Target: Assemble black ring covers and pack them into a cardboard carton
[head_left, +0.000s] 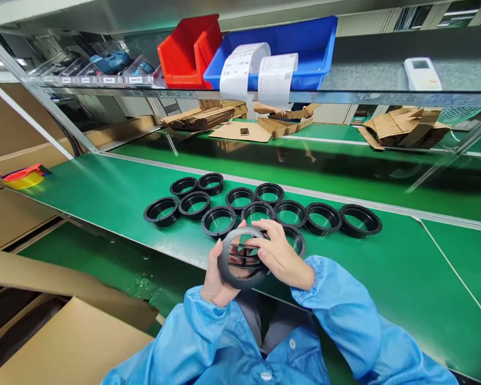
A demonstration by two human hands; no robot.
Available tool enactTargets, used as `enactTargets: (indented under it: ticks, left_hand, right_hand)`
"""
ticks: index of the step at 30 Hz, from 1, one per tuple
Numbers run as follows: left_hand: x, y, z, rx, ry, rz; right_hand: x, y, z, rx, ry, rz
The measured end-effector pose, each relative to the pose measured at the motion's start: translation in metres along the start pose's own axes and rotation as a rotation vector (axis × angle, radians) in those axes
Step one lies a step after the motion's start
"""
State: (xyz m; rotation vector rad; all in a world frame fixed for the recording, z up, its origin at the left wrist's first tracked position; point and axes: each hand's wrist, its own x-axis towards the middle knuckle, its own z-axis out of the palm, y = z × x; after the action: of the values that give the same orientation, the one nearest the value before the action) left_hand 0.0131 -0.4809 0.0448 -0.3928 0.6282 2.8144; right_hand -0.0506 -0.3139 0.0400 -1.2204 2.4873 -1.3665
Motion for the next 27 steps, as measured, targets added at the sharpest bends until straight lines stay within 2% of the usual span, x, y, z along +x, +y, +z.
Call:
enactTargets:
  ticks: [7,13,17,20,24,27]
  left_hand:
    - [0.008,0.002,0.007,-0.028,0.046,-0.091]
    - [0.016,0.002,0.009,-0.07,0.08,-0.117]
    - [0.022,0.0,0.012,-0.063,0.107,-0.139]
    - [0.025,-0.001,0.015,-0.061,0.171,-0.129]
    - [0.024,0.001,0.022,-0.061,0.334,-0.088]
    - [0.019,0.0,0.028,-0.009,0.381,-0.136]
  right_hand:
    - [-0.002,0.015,-0.009,0.207,0.143,0.118]
    - [-0.007,0.028,-0.007,0.295,0.176,0.188]
    - [-0.01,0.032,-0.006,0.263,0.173,0.192]
    - [-0.014,0.031,-0.002,0.082,0.16,0.095]
    - [-0.02,0.024,0.007,-0.286,0.035,-0.227]
    - [-0.02,0.016,0.006,-0.342,-0.01,-0.215]
